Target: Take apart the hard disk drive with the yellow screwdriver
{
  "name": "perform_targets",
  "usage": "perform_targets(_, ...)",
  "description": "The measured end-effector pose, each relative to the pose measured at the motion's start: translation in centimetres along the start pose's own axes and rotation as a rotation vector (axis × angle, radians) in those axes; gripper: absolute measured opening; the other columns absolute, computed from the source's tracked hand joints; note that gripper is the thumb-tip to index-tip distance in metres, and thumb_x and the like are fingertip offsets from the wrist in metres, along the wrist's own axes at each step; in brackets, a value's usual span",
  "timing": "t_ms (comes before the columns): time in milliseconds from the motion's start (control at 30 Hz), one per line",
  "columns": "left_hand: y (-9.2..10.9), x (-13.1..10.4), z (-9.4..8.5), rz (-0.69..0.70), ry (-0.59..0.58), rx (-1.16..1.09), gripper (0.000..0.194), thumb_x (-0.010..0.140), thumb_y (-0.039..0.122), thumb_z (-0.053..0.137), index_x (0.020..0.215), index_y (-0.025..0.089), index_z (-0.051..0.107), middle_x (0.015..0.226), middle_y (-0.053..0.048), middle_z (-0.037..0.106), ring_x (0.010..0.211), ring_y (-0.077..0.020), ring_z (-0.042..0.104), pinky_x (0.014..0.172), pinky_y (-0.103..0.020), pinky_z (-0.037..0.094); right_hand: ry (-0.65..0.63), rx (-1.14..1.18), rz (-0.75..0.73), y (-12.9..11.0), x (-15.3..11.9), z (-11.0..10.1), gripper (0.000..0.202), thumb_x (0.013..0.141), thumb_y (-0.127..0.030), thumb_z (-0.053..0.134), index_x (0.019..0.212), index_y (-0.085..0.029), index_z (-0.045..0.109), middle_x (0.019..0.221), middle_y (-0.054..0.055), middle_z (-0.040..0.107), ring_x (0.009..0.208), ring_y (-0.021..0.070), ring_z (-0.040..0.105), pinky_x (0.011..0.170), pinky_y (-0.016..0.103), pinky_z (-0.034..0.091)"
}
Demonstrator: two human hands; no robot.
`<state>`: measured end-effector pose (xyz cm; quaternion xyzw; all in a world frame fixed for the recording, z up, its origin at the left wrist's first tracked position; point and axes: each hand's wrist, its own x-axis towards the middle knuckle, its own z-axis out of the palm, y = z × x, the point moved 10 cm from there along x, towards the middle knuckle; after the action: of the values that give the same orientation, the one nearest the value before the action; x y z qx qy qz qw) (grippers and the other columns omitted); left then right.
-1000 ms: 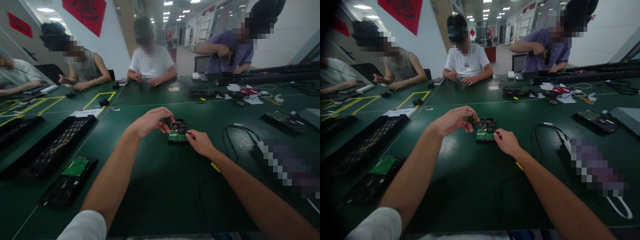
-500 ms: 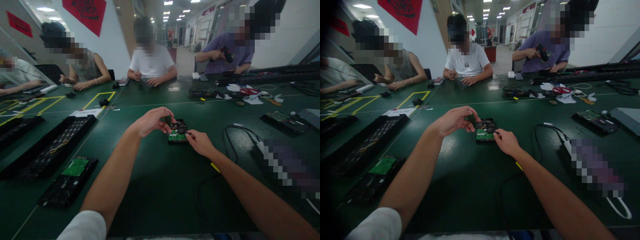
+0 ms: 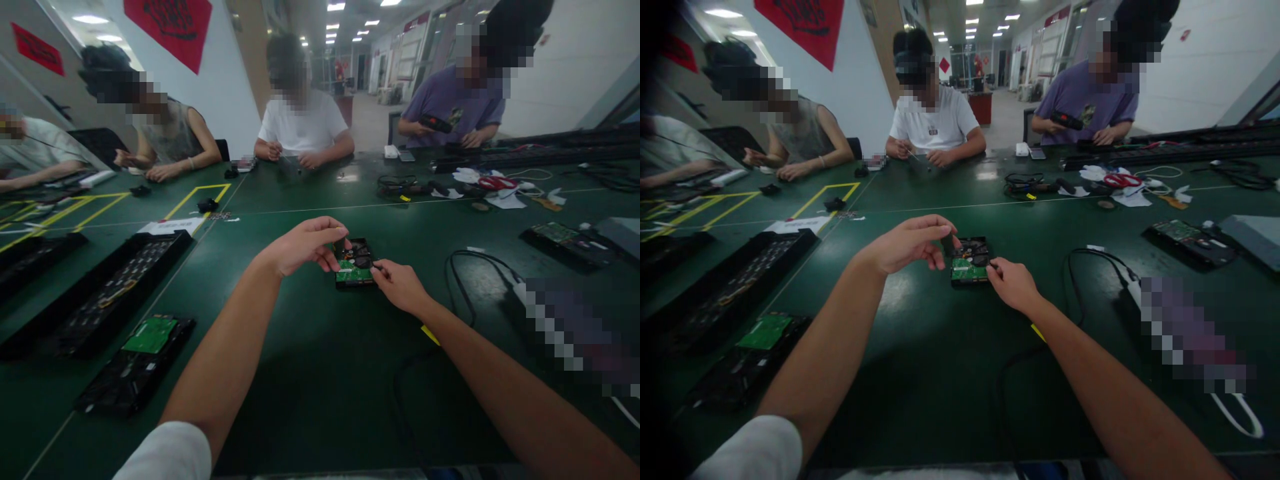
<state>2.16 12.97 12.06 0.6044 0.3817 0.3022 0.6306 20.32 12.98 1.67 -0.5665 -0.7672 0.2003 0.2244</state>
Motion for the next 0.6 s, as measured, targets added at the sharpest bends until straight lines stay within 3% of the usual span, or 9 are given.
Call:
perform_targets(133,-0.06,0.08,-0.14,-0.007,0.019,-0.076,0.033,0.088,0.043,0.072,0.105,0.019,0.058,0.105,-0.011,0.073,0.062,-0.0179,0.072,0.050,-0.026,0.054,-0.012,-0.002,0.008,-0.02,-0.07,-0.04,0.038,0.104,-0.042,0.047,0.125,-0.017,0.067,0.082,0.003,0.075,0.067,0.0173,0.065,0.062,0.030,0.041)
perform_targets(367,0.35,0.11,-0.44,0.015,0.014,0.022,0.030,0.092,0.042,0.066,0.103,0.015,0.071,0.093,-0.008,0.070,0.065,-0.0152,0.071,0.055,-0.023,0.055,-0.016,0.010,0.006,-0.18,-0.12,-0.06,0.038,0.104,-0.043,0.047,0.125,-0.018,0.066,0.080,0.002,0.075,0.067,0.0175,0.065,0.062,0.030,0.042)
perform_targets(600,0.22,0.06,0.11,0.011,-0.021,-0.097,0.031,0.093,0.040,0.064,0.112,0.016,0.064,0.105,-0.013,0.073,0.068,-0.0200,0.074,0.058,-0.029,0.059,-0.019,0.001,0.009,-0.19,-0.13,-0.08,0.038,0.104,-0.042,0.046,0.125,-0.018,0.066,0.080,0.003,0.075,0.068,0.0177,0.065,0.063,0.030,0.043)
